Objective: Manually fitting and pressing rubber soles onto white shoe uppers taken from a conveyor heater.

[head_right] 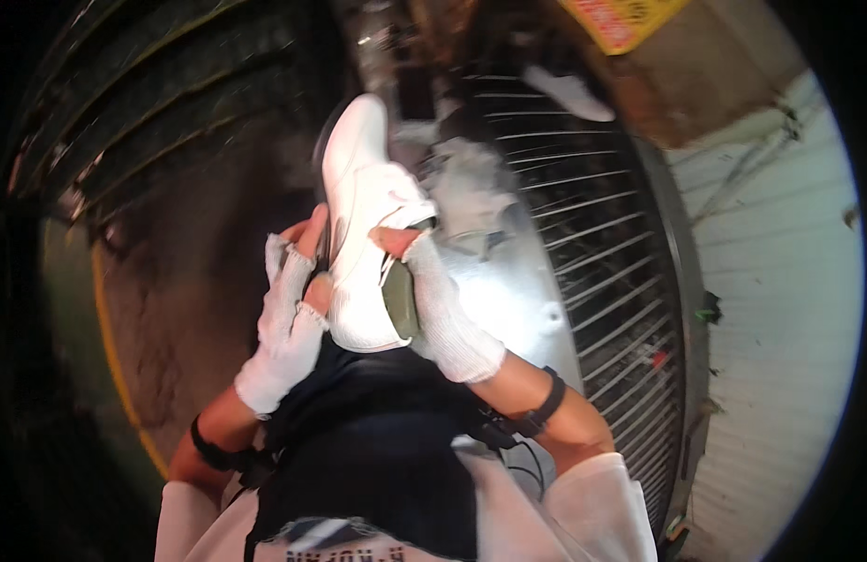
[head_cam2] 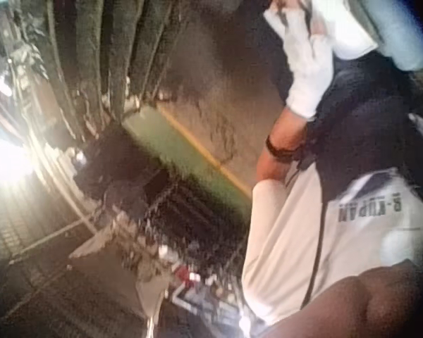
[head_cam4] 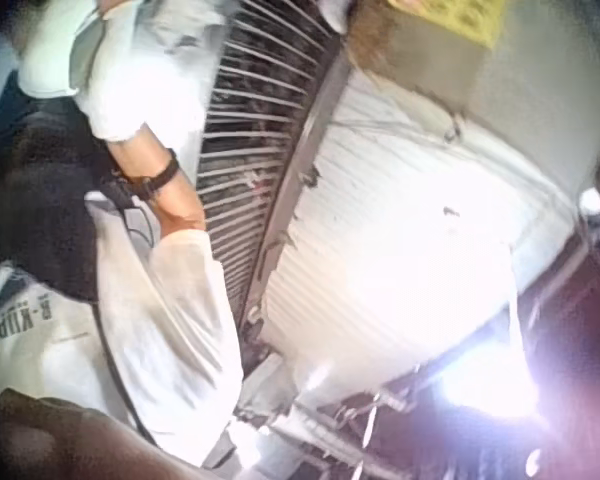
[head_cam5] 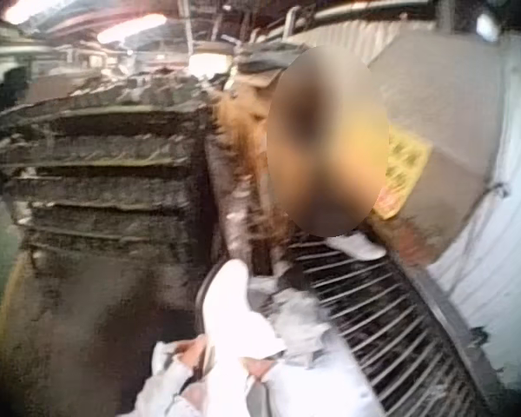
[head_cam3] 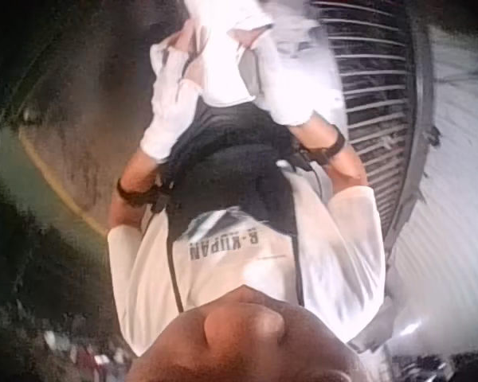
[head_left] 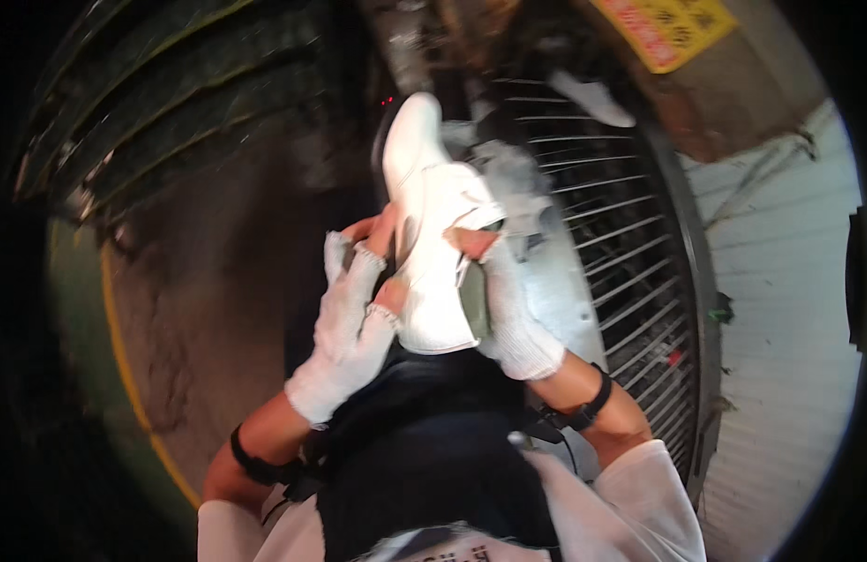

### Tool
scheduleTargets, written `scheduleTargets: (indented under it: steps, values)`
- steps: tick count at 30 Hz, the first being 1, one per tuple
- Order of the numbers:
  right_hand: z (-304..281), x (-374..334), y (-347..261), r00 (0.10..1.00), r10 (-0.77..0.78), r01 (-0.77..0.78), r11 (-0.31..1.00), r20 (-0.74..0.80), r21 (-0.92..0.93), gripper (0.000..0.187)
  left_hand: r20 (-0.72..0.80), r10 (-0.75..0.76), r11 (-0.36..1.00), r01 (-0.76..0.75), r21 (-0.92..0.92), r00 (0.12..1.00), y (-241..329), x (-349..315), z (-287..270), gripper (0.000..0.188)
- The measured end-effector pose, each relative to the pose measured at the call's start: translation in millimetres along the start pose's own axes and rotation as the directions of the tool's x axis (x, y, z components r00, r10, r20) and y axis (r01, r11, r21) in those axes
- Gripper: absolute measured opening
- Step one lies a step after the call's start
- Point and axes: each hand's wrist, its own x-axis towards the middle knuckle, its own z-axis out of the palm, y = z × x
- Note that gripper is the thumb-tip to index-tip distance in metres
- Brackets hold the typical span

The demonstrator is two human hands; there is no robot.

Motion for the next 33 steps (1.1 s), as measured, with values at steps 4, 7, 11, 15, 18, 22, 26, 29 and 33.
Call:
scheduleTargets:
  steps: [4, 7, 11, 15, 18, 22, 26, 29, 33]
  values:
    - [-104.6, 6.4, -32.6, 1.000, -0.022, 0.023, 0.999, -0.022, 0.029, 0.067, 0.405, -0.266, 0.782, 0.441, -0.440, 0.875, -42.9, 9.4, 18.6, 0.057]
    - [-261.8, -43.6, -63.4, 0.975, -0.153, 0.147, 0.988, -0.159, -0.054, 0.073, 0.510, -0.317, 0.781, 0.525, -0.338, 0.800, -76.1, -3.4, 39.9, 0.040]
    - [-378.0, -167.9, -100.5, 0.821, -0.337, 0.062, 0.855, -0.461, -0.514, 0.055, 0.556, -0.419, 0.739, 0.625, -0.251, 0.718, -109.4, -48.3, 48.4, 0.031]
    - [-468.6, -279.6, -109.7, 0.685, -0.297, -0.568, 0.353, -0.665, -0.743, 0.072, 0.531, -0.467, 0.811, 0.582, -0.063, 0.707, -86.3, -24.4, 59.3, 0.019]
    - [-464.6, -286.6, -102.8, 0.423, -0.424, -0.873, 0.048, -0.801, -0.486, 0.088, 0.540, -0.484, 0.831, 0.555, 0.037, 0.688, -90.4, -22.3, 65.0, 0.015]
    - [-461.7, -256.9, -125.3, 0.496, -0.330, -0.868, -0.176, -0.803, -0.464, 0.069, 0.535, -0.463, 0.870, 0.478, 0.122, 0.707, -94.5, -24.3, 72.6, 0.013]
    - [-468.0, -234.7, -139.7, 0.420, -0.291, -0.896, 0.022, -0.860, -0.444, 0.066, 0.653, -0.474, 0.833, 0.540, 0.116, 0.591, -97.9, -8.5, 59.0, 0.014]
    - [-513.2, -252.1, -122.7, 0.491, -0.456, -0.814, 0.063, -0.742, -0.577, 0.070, 0.696, -0.568, 0.755, 0.616, 0.227, 0.440, -81.4, 41.6, 60.4, 0.018]
    - [-513.5, -249.9, -117.6, 0.525, -0.496, -0.793, 0.009, -0.692, -0.609, 0.055, 0.639, -0.403, 0.868, 0.496, 0.040, 0.655, -51.7, 126.5, 83.0, 0.033]
